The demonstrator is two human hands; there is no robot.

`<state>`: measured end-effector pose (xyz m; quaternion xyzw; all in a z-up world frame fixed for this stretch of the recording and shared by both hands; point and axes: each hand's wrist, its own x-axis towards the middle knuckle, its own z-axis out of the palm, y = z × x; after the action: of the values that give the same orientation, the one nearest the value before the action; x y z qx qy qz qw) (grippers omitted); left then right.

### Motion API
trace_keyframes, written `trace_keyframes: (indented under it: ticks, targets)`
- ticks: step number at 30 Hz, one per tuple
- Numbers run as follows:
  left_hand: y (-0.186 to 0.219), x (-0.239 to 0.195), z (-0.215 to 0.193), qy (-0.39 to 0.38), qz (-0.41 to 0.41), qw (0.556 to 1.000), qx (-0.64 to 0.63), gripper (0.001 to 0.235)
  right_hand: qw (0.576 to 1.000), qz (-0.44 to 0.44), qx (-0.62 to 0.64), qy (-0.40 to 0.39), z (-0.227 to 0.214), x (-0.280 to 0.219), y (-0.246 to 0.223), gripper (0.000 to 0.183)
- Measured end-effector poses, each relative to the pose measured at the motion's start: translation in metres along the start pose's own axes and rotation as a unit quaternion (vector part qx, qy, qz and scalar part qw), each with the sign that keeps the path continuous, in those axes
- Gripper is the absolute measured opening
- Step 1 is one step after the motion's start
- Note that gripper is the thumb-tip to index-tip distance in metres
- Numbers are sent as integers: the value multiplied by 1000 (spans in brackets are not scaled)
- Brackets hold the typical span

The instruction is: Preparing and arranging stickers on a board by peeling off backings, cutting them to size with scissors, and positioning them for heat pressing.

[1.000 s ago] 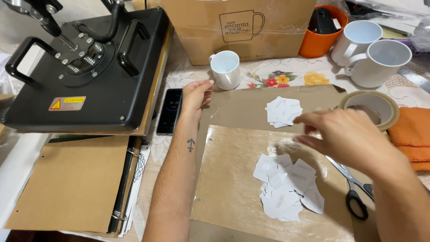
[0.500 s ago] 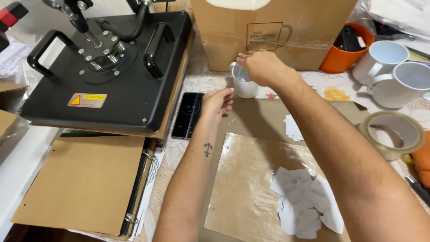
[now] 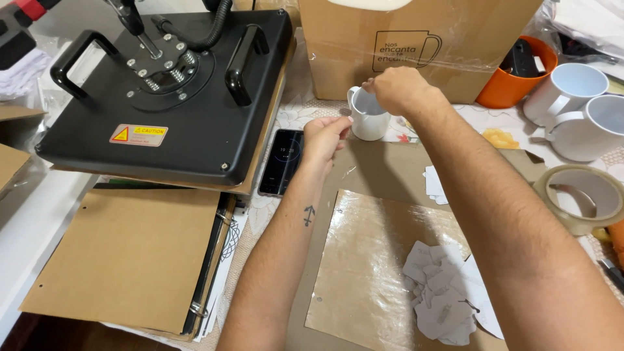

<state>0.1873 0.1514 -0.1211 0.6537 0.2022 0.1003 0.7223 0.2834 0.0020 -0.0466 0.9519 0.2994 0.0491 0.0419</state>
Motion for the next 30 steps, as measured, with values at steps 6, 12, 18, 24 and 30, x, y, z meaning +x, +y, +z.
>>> trace_keyframes:
  ticks: [6,12,18,24,30]
  targets:
    - [74,-89,-25,-119,77,990,13,16,994,15,109,7,-45,-34,9,82]
    - [104,-161,-31,-207,56,977,-15,10,973,121,152,122,-100,-271,21,13]
    - [110,-201,-3,-312,73,947,30,7,965,243,73,61,25,-450,45,48]
    - [111,-232,23,-340,59,938,43,8,958,260,118,-15,41,-478,35,59]
    - [98,-244,35,-366,26,928,59,8,941,312,85,-98,43,-467,40,53]
